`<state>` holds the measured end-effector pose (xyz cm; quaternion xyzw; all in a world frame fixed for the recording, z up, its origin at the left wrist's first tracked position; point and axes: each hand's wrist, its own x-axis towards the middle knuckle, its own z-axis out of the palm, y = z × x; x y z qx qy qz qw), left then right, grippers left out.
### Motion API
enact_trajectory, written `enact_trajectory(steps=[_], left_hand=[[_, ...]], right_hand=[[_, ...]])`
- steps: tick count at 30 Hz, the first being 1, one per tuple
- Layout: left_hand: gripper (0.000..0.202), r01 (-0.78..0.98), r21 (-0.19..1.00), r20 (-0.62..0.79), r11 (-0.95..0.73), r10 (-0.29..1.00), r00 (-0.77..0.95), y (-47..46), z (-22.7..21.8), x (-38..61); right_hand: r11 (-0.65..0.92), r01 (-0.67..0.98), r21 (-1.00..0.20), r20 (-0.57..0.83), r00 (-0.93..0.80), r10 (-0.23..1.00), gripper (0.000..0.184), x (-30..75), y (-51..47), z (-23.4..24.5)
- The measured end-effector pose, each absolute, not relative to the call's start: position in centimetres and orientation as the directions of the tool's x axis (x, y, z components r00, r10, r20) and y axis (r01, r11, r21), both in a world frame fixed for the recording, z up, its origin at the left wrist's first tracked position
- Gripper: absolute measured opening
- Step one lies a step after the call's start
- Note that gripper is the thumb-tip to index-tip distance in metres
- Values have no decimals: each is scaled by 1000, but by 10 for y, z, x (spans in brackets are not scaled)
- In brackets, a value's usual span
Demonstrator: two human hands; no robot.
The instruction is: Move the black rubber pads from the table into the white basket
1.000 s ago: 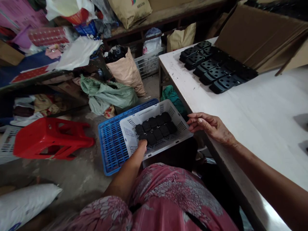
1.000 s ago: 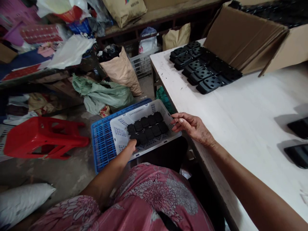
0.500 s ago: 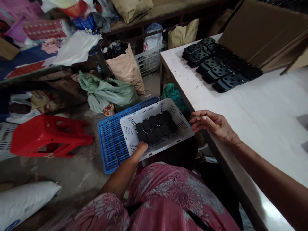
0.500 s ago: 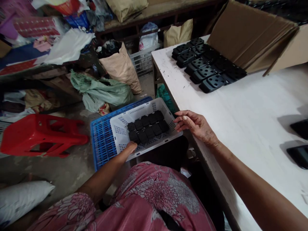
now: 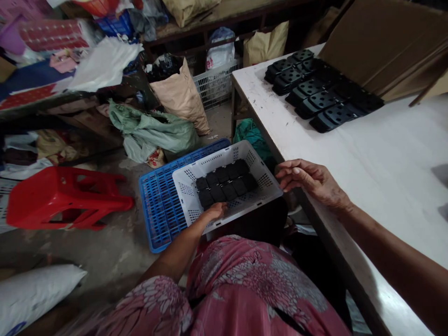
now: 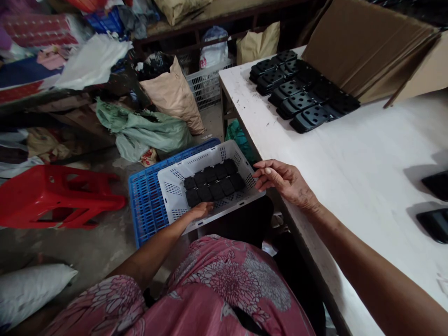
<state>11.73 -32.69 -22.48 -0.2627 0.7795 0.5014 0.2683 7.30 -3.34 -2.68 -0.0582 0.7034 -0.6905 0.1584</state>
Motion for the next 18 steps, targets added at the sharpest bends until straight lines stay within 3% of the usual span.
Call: enact_trajectory(steps=[4, 7, 10, 12, 18], left_hand=[[13, -658, 614, -679, 435, -133, -722, -332, -223, 118], [11, -644, 594, -593, 482, -277, -756, -345, -218, 121], [30, -652, 565, -460, 505, -463, -758, -358, -216, 119], [42, -661, 553, -417, 508, -518, -747, -363, -216, 116], [61, -645, 564, -429, 516, -485, -762, -359, -222, 108]], right_hand=[[44, 140, -989, -147, -943, -299, 39, 73, -33, -27], [38, 135, -990, -140, -941, -308, 39, 72, -32, -28], [26, 133, -991, -134, -941, -311, 40, 72, -32, -29], [13, 130, -991, -127, -943, -309, 40, 73, -32, -29], [24, 108, -994, -110, -951, -290, 43, 75, -33, -29]])
